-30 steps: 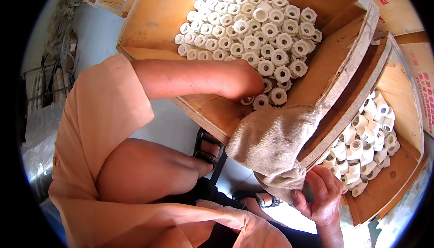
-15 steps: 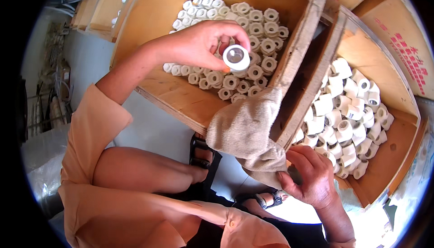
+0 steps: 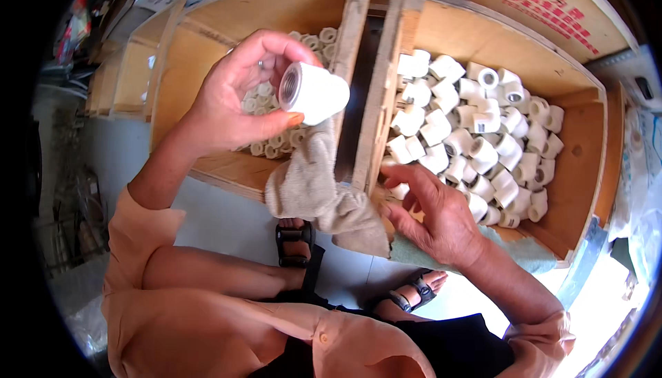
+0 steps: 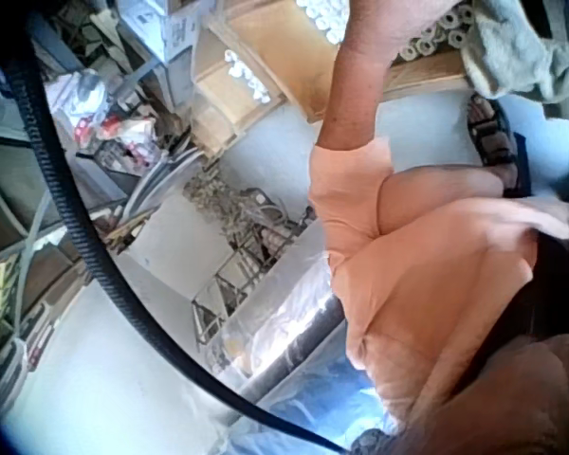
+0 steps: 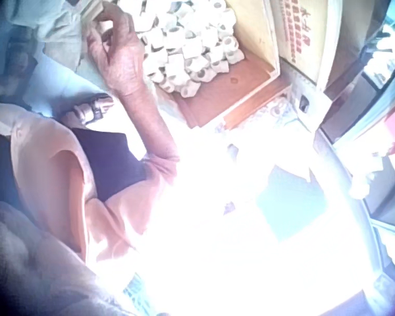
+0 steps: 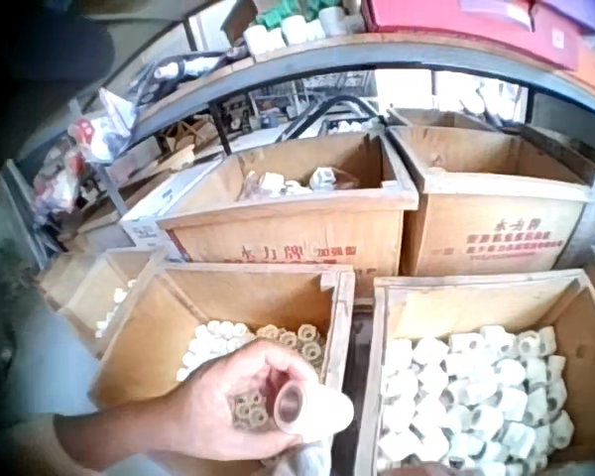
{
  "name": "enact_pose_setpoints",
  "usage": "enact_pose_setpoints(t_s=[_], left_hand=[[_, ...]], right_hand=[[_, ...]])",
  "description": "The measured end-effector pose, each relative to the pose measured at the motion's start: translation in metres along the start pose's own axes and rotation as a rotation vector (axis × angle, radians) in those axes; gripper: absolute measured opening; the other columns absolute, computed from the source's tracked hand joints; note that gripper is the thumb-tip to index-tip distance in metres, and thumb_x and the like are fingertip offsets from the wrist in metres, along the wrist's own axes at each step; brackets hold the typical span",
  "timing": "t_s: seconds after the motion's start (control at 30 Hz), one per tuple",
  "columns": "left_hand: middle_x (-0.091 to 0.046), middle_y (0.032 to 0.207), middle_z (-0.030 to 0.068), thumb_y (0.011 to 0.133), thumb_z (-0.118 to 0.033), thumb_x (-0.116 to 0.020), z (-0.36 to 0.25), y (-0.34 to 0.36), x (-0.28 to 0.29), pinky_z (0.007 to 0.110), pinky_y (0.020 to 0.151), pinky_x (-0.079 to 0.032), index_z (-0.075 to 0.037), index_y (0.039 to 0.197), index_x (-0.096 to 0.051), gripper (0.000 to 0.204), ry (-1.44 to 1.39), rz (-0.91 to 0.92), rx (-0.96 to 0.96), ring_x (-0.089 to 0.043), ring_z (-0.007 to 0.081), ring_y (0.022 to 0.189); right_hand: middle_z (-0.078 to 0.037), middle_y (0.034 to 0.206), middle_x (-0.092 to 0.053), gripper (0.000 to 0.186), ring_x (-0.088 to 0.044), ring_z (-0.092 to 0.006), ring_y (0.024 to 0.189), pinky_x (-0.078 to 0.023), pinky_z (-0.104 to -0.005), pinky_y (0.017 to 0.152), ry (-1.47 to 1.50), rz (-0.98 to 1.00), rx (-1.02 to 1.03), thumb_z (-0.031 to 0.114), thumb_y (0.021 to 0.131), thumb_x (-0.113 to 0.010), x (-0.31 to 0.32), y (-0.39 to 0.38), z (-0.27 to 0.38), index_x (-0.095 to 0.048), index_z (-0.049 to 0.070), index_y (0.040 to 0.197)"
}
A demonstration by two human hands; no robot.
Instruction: The person sits on the floor and sorts white plastic pipe fittings by picking them from a wooden crate and placing them into a separate compartment. The person handles the fittings one at a time, occasionally wiping them with a cloth before placing them in the designated area.
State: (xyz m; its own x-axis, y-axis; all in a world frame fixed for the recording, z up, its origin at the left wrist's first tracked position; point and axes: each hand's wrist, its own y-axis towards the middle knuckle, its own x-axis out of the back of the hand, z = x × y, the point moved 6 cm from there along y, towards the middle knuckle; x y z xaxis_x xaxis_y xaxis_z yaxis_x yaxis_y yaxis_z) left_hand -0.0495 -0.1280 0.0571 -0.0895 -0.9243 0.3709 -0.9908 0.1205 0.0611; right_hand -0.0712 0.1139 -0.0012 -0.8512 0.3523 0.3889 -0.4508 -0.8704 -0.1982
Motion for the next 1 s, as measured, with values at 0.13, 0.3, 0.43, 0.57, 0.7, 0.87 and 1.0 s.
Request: enact_pose_setpoints(t_s=[0.13,0.3,0.43,0.57,0.7,0.87,1.0], left_hand=[[-0.054,0.116,0.0042,0.076,0.001,-0.073,-0.007,-0.003,-0.048,0.029,0.088,-0.046,-0.006,0.118,-0.048,0.049,-0.191,0.134,0.126,-0.055,0.0125,0.105],[-0.053,0.116,0.0041,0.076,0.002,-0.073,-0.002,-0.005,-0.091,0.03,0.089,-0.046,-0.007,0.118,-0.048,0.05,-0.287,0.219,0.154,-0.054,0.0123,0.107],[-0.052,0.116,0.0051,0.075,0.003,-0.073,-0.001,-0.003,-0.106,0.026,0.077,-0.048,-0.007,0.119,-0.048,0.051,-0.158,0.264,0.177,-0.056,0.0116,0.098],[-0.05,0.119,0.0049,0.074,0.008,-0.068,-0.015,0.002,-0.097,0.021,0.064,-0.045,-0.008,0.122,-0.048,0.054,0.022,-0.003,-0.037,-0.056,0.0099,0.087],[-0.05,0.123,0.0046,0.077,0.01,-0.061,-0.001,0.004,-0.091,0.019,0.062,-0.042,-0.007,0.127,-0.045,0.055,0.031,-0.025,0.072,-0.055,0.0069,0.082],[-0.054,0.121,0.0047,0.084,0.008,-0.056,0.004,0.009,-0.079,0.017,0.064,-0.043,-0.003,0.125,-0.043,0.044,-0.023,-0.064,0.138,-0.053,0.0042,0.081],[-0.053,0.125,0.0051,0.086,0.006,-0.056,0.008,0.011,-0.071,0.018,0.065,-0.044,-0.003,0.125,-0.043,0.042,-0.084,-0.104,0.162,-0.053,0.0038,0.082]], right_hand=[[-0.009,0.115,-0.057,0.06,-0.061,-0.0121,0.083,-0.052,-0.0236,0.066,0.198,-0.17,0.019,0.01,0.084,-0.071,0.009,0.001,0.004,-0.041,0.006,0.136],[-0.009,0.109,-0.059,0.056,-0.063,-0.012,0.08,-0.053,-0.0235,0.065,0.186,-0.189,0.097,0.006,0.079,-0.075,0.016,-0.005,0.01,-0.048,0.003,0.128],[-0.009,0.101,-0.062,0.051,-0.064,-0.0134,0.08,-0.053,-0.0254,0.066,0.101,-0.175,0.026,0.011,0.079,-0.076,0.023,-0.004,0.002,-0.05,0.003,0.123],[-0.011,0.09,-0.066,0.045,-0.066,-0.0181,0.077,-0.053,-0.0318,0.071,-0.168,-0.248,-0.133,0.026,0.08,-0.075,0.056,0.011,-0.028,-0.055,0.003,0.114],[-0.007,0.09,-0.068,0.039,-0.067,-0.022,0.078,-0.053,-0.0358,0.073,-0.516,-0.336,-0.327,0.035,0.082,-0.067,0.1,0.037,-0.061,-0.06,0.007,0.109],[-0.01,0.1,-0.065,0.032,-0.066,-0.0271,0.089,-0.052,-0.0397,0.079,-0.748,-0.294,-0.284,0.034,0.085,-0.064,0.116,0.066,-0.1,-0.065,0.008,0.103],[-0.01,0.11,-0.062,0.035,-0.064,-0.0272,0.096,-0.051,-0.0409,0.083,-0.875,-0.355,-0.201,0.038,0.085,-0.063,0.118,0.078,-0.113,-0.067,0.009,0.104]])
